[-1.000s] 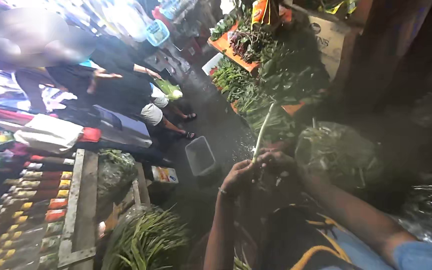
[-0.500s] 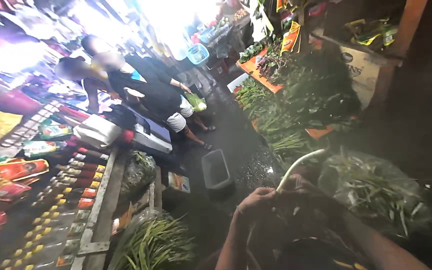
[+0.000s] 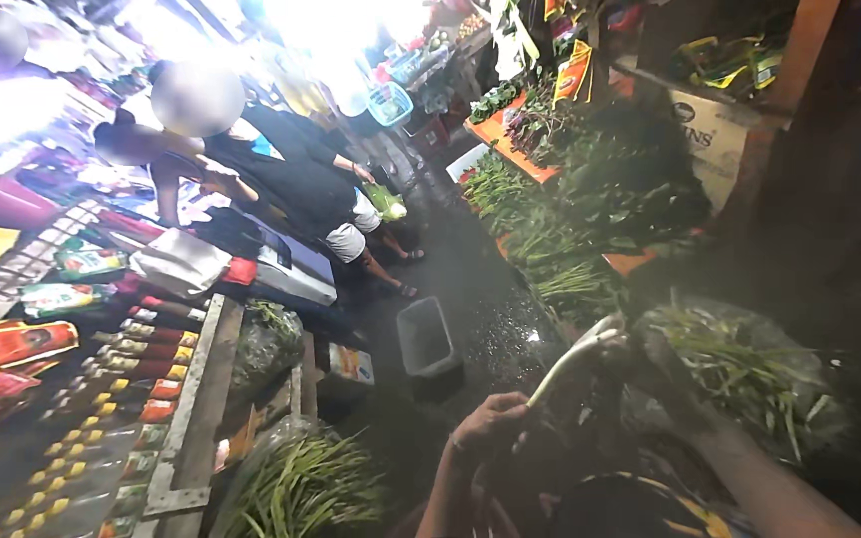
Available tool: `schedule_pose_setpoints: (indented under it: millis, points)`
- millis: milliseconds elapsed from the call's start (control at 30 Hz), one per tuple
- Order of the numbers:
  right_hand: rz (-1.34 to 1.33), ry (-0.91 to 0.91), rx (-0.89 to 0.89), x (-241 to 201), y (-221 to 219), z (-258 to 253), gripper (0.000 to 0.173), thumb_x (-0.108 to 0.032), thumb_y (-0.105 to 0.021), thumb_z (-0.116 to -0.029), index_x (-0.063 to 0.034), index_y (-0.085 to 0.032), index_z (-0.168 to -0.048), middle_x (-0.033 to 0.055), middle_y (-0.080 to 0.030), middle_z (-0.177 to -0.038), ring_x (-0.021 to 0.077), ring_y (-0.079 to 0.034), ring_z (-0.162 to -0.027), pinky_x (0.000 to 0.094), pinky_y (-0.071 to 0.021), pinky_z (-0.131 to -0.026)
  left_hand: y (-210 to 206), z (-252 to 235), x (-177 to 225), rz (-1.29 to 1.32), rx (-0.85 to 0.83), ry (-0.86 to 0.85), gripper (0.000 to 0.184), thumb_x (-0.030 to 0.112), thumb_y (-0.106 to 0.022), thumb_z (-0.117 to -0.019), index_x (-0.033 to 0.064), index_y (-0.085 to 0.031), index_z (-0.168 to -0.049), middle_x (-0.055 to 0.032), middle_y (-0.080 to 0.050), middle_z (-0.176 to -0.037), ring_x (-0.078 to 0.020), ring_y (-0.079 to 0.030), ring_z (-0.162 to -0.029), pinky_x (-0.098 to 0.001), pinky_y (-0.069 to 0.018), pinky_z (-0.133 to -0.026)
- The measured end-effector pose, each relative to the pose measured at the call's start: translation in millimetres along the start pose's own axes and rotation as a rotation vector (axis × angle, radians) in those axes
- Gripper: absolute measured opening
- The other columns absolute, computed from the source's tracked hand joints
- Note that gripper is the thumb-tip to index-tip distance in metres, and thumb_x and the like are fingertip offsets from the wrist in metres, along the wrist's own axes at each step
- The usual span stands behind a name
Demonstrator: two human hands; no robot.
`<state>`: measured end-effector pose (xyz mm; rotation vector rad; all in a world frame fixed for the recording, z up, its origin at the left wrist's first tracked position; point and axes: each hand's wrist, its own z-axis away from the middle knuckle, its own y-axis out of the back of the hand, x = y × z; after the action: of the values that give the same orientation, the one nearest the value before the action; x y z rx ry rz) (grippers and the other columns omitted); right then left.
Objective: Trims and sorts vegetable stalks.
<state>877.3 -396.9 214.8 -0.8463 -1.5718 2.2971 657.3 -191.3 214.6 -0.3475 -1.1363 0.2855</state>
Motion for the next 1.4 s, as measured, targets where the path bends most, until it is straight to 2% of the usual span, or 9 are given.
schedule_pose_setpoints:
  millis: [300,467,567,733,933,1033,1167,1300,1400]
  points:
    - [-0.201,0.252,-0.138,-78,47,0,0.044,-0.021,-0.029,-0.1082,-0.0139,-0.064,-0.082,-0.0083,-0.056,-0.06,-0.0021,-0.053,-0.049,0.012,-0.0462,-0.047,17,40,-43,-0.095,0.088,0.136,0.018,0.023,-0.059,-0.1016,0.0083,-0.067,-0.106,0.0003,-0.069,-0.082,-0.0043,-0.06,-0.061,-0.0196,-0.0506,-0.055]
    - [0.829,0.466,0.485,-109,51,17,0.013,-0.004,-0.052,-0.1022,-0.0053,-0.063,-0.096,-0.0048,-0.06,-0.065,0.0018,-0.053,-0.048,0.0171,-0.0482,-0.046,25,59,-71,-0.298,0.334,0.231,0.025,0.02,-0.059,-0.1004,0.0037,-0.063,-0.119,-0.0016,-0.068,-0.085,-0.0082,-0.062,-0.064,-0.0261,-0.0544,-0.06]
    - [1.315,0.274,0.659,-122,84,12,0.02,-0.008,-0.064,-0.0999,0.0051,-0.064,-0.115,0.0124,-0.064,-0.087,0.0134,-0.058,-0.063,0.0312,-0.0536,-0.061,22,58,-80,-0.321,0.402,0.255,0.032,0.014,-0.058,-0.1,0.0029,-0.06,-0.13,-0.0045,-0.069,-0.089,-0.0105,-0.063,-0.067,-0.0289,-0.0557,-0.063]
    - [1.639,0.01,0.837,-138,154,-8,0.029,-0.01,-0.052,-0.1051,0.0098,-0.063,-0.124,0.0358,-0.062,-0.121,0.047,-0.068,-0.101,0.0615,-0.0527,-0.091,6,39,-87,-0.263,0.492,0.196,0.031,0.008,-0.06,-0.0993,0.0007,-0.061,-0.129,-0.0074,-0.072,-0.094,-0.0122,-0.066,-0.068,-0.0291,-0.0576,-0.064]
    - [1.934,0.038,0.867,-119,164,-10,0.064,-0.003,-0.072,-0.0889,0.0102,-0.045,-0.146,0.0403,-0.034,-0.153,0.0544,-0.033,-0.144,0.0675,-0.0307,-0.115,-13,4,-79,-0.728,0.51,0.355,0.038,0.011,-0.061,-0.1001,0.0063,-0.061,-0.138,-0.0157,-0.071,-0.114,-0.024,-0.07,-0.088,-0.0433,-0.0567,-0.083]
    - [2.016,0.227,0.715,-91,121,-5,0.033,-0.005,-0.056,-0.1005,0.0093,-0.062,-0.129,0.036,-0.056,-0.136,0.0514,-0.053,-0.13,0.0649,-0.0405,-0.108,-29,-10,-69,-0.905,0.466,0.425,0.052,0.007,-0.063,-0.0972,0.0088,-0.052,-0.148,-0.0197,-0.069,-0.123,-0.0336,-0.069,-0.106,-0.052,-0.053,-0.097]
    - [1.846,0.435,0.025,-10,66,1,0.024,0.0,-0.059,-0.0949,0.0072,-0.072,-0.113,0.0276,-0.069,-0.12,0.0405,-0.065,-0.117,0.0516,-0.049,-0.106,-48,-24,-57,-1.016,0.37,0.393,0.071,0.003,-0.065,-0.0964,0.0106,-0.033,-0.159,-0.0216,-0.067,-0.128,-0.0388,-0.068,-0.112,-0.0554,-0.0506,-0.1]
    - [1.715,-0.095,-0.607,52,39,4,0.068,-0.019,-0.075,-0.0929,0.0072,-0.046,-0.148,0.0289,-0.049,-0.15,0.0381,-0.046,-0.142,0.0458,-0.0323,-0.121,-68,-29,-49,-0.961,0.392,0.221,0.058,0.017,-0.064,-0.1006,0.0015,-0.041,-0.151,-0.0213,-0.072,-0.103,-0.0326,-0.072,-0.087,-0.0488,-0.0566,-0.087]
    - [1.625,-0.278,-0.792,69,42,2,0.071,-0.012,-0.072,-0.0943,0.005,-0.037,-0.154,0.0294,-0.059,-0.139,0.0397,-0.059,-0.129,0.0519,-0.0399,-0.115,-77,-26,-47,-0.994,0.487,0.121,0.057,0.023,-0.069,-0.0969,-0.0055,-0.047,-0.142,-0.0224,-0.072,-0.101,-0.0328,-0.072,-0.091,-0.0486,-0.0563,-0.089]
